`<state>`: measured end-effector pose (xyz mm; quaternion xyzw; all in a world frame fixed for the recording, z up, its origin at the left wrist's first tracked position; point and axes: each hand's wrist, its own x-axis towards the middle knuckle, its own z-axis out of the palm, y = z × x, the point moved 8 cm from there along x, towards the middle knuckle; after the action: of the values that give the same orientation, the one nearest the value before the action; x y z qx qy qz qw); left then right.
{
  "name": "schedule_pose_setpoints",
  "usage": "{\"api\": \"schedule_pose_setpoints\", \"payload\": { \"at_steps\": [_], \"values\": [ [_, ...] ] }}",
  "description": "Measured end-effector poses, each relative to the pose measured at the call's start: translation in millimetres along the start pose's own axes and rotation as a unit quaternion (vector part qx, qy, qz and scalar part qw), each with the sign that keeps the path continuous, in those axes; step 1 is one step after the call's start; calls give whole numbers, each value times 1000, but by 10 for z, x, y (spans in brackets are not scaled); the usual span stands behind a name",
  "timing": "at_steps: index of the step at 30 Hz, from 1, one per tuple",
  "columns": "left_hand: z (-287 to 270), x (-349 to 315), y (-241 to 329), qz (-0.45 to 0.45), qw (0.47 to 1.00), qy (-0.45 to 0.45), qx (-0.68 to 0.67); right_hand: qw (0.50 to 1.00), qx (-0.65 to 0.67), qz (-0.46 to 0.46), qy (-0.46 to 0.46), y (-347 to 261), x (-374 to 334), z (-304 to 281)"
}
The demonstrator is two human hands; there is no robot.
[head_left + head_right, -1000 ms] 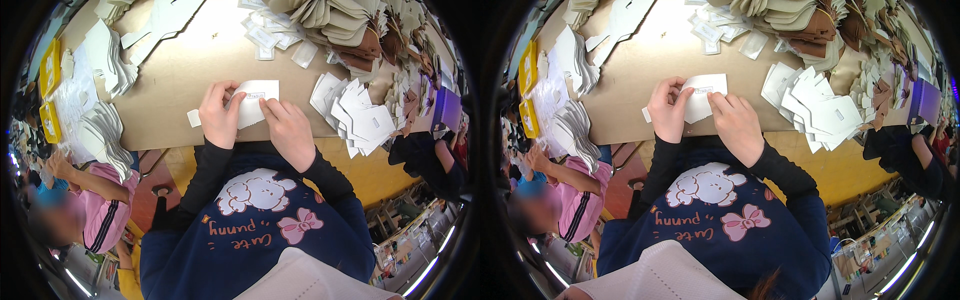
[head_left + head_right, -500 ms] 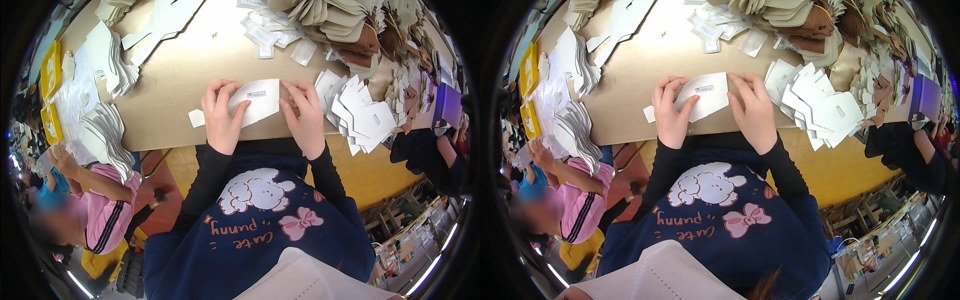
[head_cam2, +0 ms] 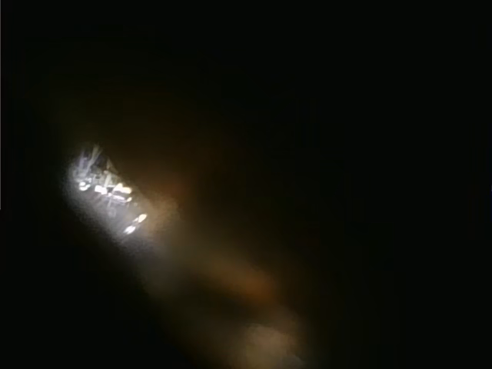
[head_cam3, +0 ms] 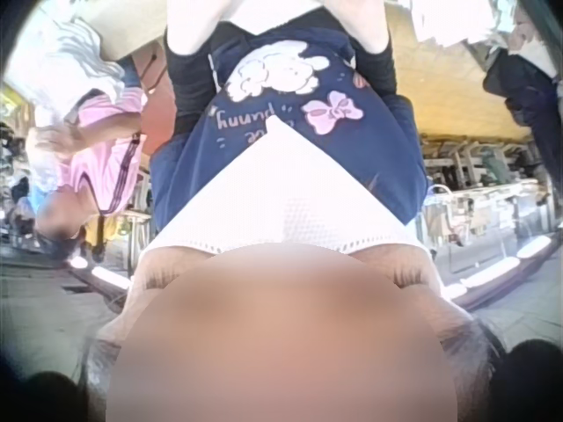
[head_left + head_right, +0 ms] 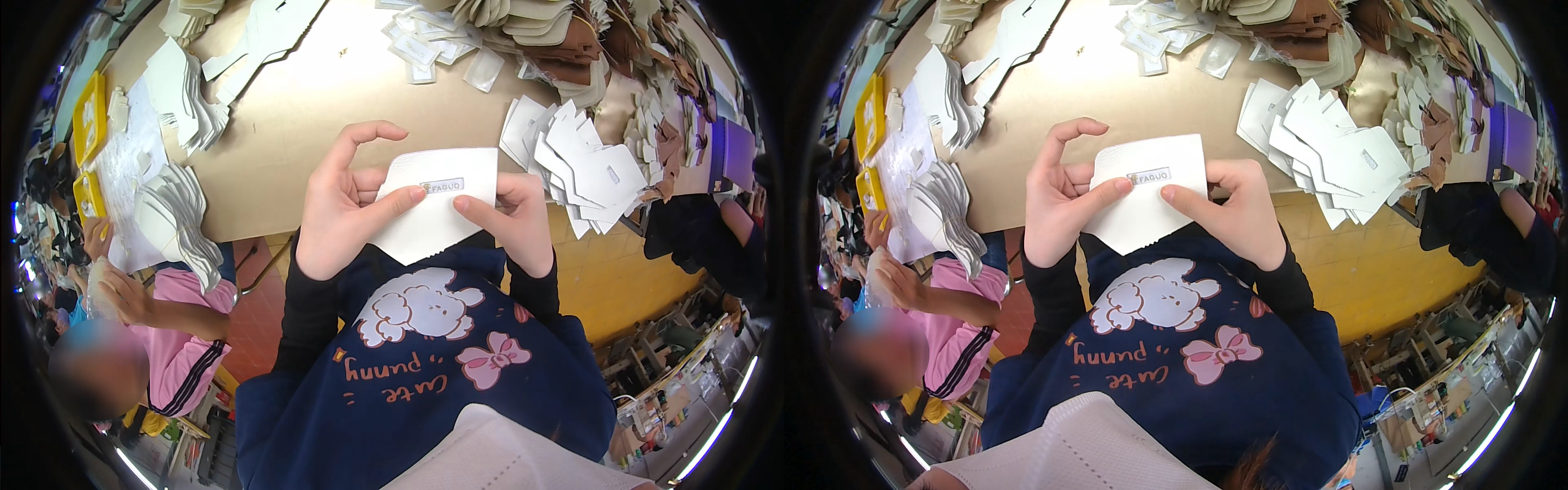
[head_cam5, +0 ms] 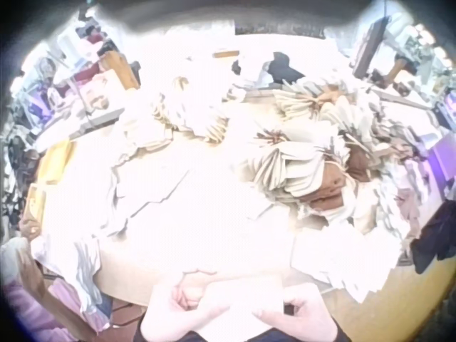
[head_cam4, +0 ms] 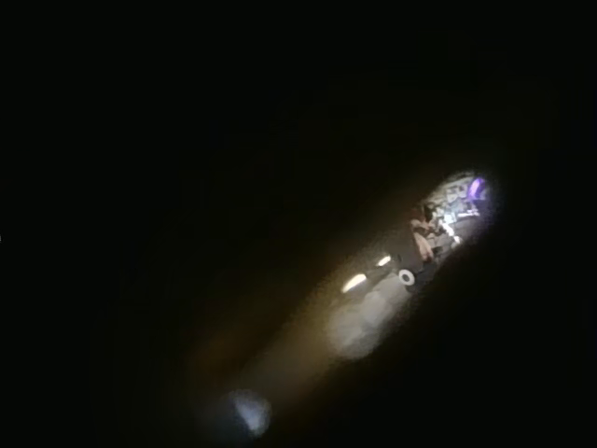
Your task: The person repeatedly picks small white labels and places them onto white paper cutouts with rectangular cutouts. They smooth each label with their fingers and set the labeled cutouts aside on the table. The task continues in a repetitive manner throughout the clip.
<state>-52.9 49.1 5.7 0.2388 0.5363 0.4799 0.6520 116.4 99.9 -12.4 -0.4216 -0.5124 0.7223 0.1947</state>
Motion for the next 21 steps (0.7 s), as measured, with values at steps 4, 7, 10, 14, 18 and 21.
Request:
{"api": "schedule_pose_setpoints", "payload": {
  "at_steps": [4, 7, 10, 14, 18, 21],
  "values": [
    [133, -60, 95, 16, 999, -36, 17, 997, 30, -56, 32, -117, -99, 3],
    [209, -72, 127, 47, 997, -39, 50, 996, 27, -67, 50, -121, -162, 4],
    [237, -86, 80, 15, 999, -31, 21, 994, 62, -63, 60, -89, -194, 18],
    [256, -89, 73, 7, 1000, -22, 18, 992, 93, -64, 65, -60, -216, 36],
    [253, -92, 56, -3, 1000, -20, 10, 989, 120, -56, 66, -28, -245, 50],
    [241, -97, 58, 0, 1000, -21, 4, 988, 128, -55, 64, -16, -251, 65]
  ]
}}
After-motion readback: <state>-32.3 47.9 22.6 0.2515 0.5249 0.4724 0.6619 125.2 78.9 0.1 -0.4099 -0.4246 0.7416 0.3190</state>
